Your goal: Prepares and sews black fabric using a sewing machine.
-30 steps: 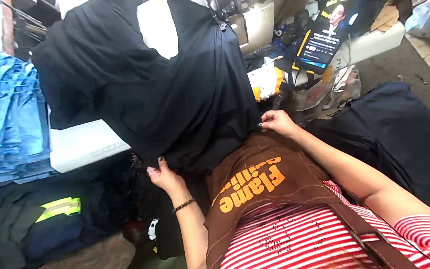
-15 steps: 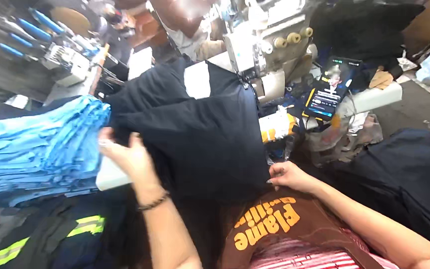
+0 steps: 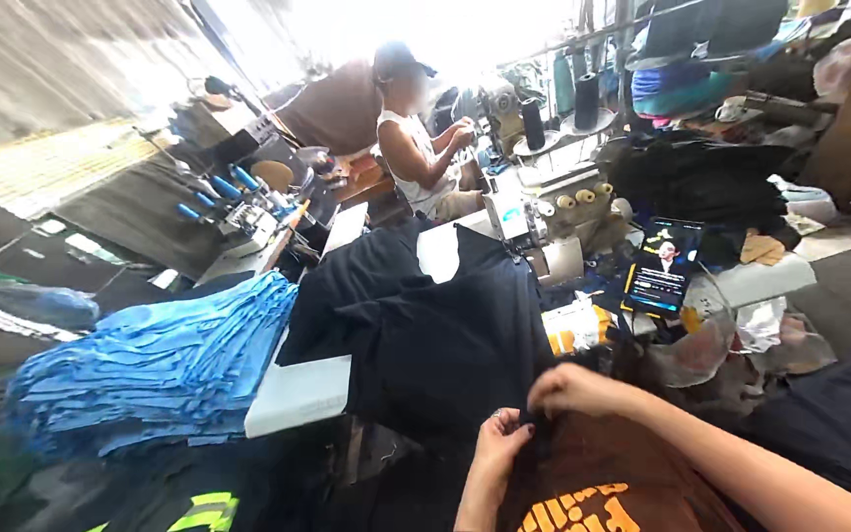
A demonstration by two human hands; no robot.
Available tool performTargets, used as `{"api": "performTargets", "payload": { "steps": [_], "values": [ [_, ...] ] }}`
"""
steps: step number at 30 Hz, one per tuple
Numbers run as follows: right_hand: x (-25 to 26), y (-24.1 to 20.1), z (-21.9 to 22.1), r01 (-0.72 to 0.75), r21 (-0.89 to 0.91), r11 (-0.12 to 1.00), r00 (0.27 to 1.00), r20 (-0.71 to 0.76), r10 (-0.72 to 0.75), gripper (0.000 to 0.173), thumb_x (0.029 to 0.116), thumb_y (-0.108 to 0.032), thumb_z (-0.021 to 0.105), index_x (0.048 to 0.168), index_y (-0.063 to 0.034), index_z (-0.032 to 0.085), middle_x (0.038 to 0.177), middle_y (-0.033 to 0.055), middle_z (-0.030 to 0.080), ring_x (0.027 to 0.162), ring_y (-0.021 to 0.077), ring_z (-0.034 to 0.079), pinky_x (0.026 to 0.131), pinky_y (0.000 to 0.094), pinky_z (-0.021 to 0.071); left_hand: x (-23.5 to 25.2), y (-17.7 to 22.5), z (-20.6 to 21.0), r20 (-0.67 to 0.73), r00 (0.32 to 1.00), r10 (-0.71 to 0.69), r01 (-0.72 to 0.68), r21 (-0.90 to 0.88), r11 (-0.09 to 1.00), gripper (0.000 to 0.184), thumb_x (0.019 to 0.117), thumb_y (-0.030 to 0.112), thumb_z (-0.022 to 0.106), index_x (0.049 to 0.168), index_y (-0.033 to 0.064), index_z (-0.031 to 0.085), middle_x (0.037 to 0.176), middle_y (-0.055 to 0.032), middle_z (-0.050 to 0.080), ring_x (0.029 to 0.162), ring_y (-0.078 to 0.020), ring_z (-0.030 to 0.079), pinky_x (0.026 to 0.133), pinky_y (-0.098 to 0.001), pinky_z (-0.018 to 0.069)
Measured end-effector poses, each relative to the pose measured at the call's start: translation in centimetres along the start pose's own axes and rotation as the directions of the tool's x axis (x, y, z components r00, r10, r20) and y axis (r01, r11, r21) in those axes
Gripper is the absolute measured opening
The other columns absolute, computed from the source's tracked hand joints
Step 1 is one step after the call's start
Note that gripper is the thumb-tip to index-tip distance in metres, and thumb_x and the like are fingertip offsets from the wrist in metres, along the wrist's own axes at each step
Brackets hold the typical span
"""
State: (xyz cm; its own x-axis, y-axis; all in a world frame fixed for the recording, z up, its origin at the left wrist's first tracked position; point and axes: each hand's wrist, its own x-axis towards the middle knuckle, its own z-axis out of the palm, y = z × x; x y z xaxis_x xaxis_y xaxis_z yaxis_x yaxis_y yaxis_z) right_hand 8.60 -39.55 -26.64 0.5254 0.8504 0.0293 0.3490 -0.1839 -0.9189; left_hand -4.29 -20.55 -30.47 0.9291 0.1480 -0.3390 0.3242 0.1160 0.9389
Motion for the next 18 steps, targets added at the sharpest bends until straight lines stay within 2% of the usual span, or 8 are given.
{"api": "performTargets", "payload": {
  "steps": [1,3,5,8,12,14,16,18],
  "values": [
    [0.9,-0.5,-1.3,0.033,0.027,0.999,0.977,-0.212,-0.027,0.018,0.0973,-0.008,0.063,0.109,-0.0037,0.076,0.107,0.0119,0.073,0.099,0.0195,0.070,0.094,0.0420,0.0574,-0.5,-0.4,-0.3,0.002,1.000,0.002,-0.002,0.064,0.998,0.022,0.0871,0.000,0.074,0.108,-0.0027,0.068,0.091,-0.0060,0.072,0.077,-0.0089,0.067,0.073,-0.0274,0.0579],
    [3.6,-0.9,-3.8,0.041,0.057,0.998,0.823,-0.568,-0.002,0.028,0.0952,-0.007,0.064,0.122,-0.0002,0.067,0.125,0.0166,0.066,0.114,0.0225,0.065,0.098,0.0390,0.0550,-1.6,-1.2,-0.4,-0.028,0.999,0.031,-0.027,0.138,0.990,0.021,0.0858,0.001,0.075,0.105,-0.0025,0.069,0.091,-0.0066,0.073,0.079,-0.0100,0.069,0.076,-0.0291,0.0593],
    [6.0,0.1,-5.3,0.035,0.152,0.988,0.706,-0.704,0.083,0.048,0.0919,-0.005,0.068,0.137,0.0021,0.055,0.133,0.0210,0.061,0.118,0.0264,0.064,0.099,0.0401,0.0550,-2.7,-1.6,-0.3,-0.085,0.990,0.117,-0.098,0.201,0.975,0.020,0.0847,0.001,0.076,0.103,-0.0028,0.071,0.096,-0.0083,0.074,0.087,-0.0111,0.071,0.082,-0.0305,0.0603],
    [6.7,0.8,-3.9,-0.001,0.442,0.897,0.768,-0.574,0.284,0.054,0.0914,0.001,0.068,0.141,0.0029,0.047,0.120,0.0177,0.065,0.099,0.0189,0.067,0.083,0.0341,0.0563,-4.2,-0.8,-0.4,-0.182,0.917,0.355,-0.292,0.301,0.908,0.024,0.0835,0.000,0.074,0.107,-0.0057,0.071,0.111,-0.0125,0.072,0.107,-0.0134,0.068,0.098,-0.0313,0.0558],
    [3.2,0.7,1.3,-0.204,0.653,0.730,0.861,-0.234,0.451,0.037,0.0907,0.001,0.071,0.126,0.0027,0.061,0.113,0.0139,0.070,0.099,0.0168,0.070,0.089,0.0357,0.0589,-7.2,1.7,-0.3,-0.210,0.742,0.636,-0.564,0.318,0.762,0.021,0.0841,-0.004,0.072,0.105,-0.0036,0.069,0.106,-0.0053,0.072,0.101,-0.0102,0.069,0.091,-0.0290,0.0599],
    [0.7,1.0,3.6,-0.274,0.682,0.678,0.870,-0.124,0.477,0.035,0.0900,0.001,0.073,0.124,0.0006,0.062,0.107,0.0115,0.071,0.092,0.0156,0.069,0.083,0.0345,0.0592,-7.8,2.4,-0.1,-0.135,0.661,0.738,-0.674,0.326,0.663,0.018,0.0848,-0.002,0.076,0.102,0.0007,0.071,0.106,-0.0032,0.072,0.102,-0.0109,0.069,0.090,-0.0284,0.0600],
    [-1.7,0.6,5.5,-0.279,0.708,0.649,0.875,-0.090,0.475,0.034,0.0885,0.002,0.073,0.121,-0.0030,0.063,0.100,0.0086,0.072,0.082,0.0130,0.068,0.073,0.0303,0.0581,-8.0,2.4,0.5,-0.056,0.620,0.783,-0.720,0.357,0.595,0.015,0.0849,-0.001,0.079,0.099,0.0015,0.074,0.104,-0.0050,0.072,0.099,-0.0125,0.070,0.087,-0.0277,0.0611],
    [-3.2,-0.4,5.5,-0.289,0.760,0.582,0.871,-0.045,0.490,0.034,0.0885,0.005,0.072,0.121,-0.0020,0.063,0.100,0.0096,0.073,0.083,0.0162,0.071,0.072,0.0334,0.0610,-7.9,2.1,1.3,0.023,0.618,0.786,-0.728,0.395,0.561,0.014,0.0849,0.000,0.079,0.099,0.0027,0.076,0.103,-0.0063,0.072,0.097,-0.0133,0.070,0.084,-0.0280,0.0621]
  ]
}}
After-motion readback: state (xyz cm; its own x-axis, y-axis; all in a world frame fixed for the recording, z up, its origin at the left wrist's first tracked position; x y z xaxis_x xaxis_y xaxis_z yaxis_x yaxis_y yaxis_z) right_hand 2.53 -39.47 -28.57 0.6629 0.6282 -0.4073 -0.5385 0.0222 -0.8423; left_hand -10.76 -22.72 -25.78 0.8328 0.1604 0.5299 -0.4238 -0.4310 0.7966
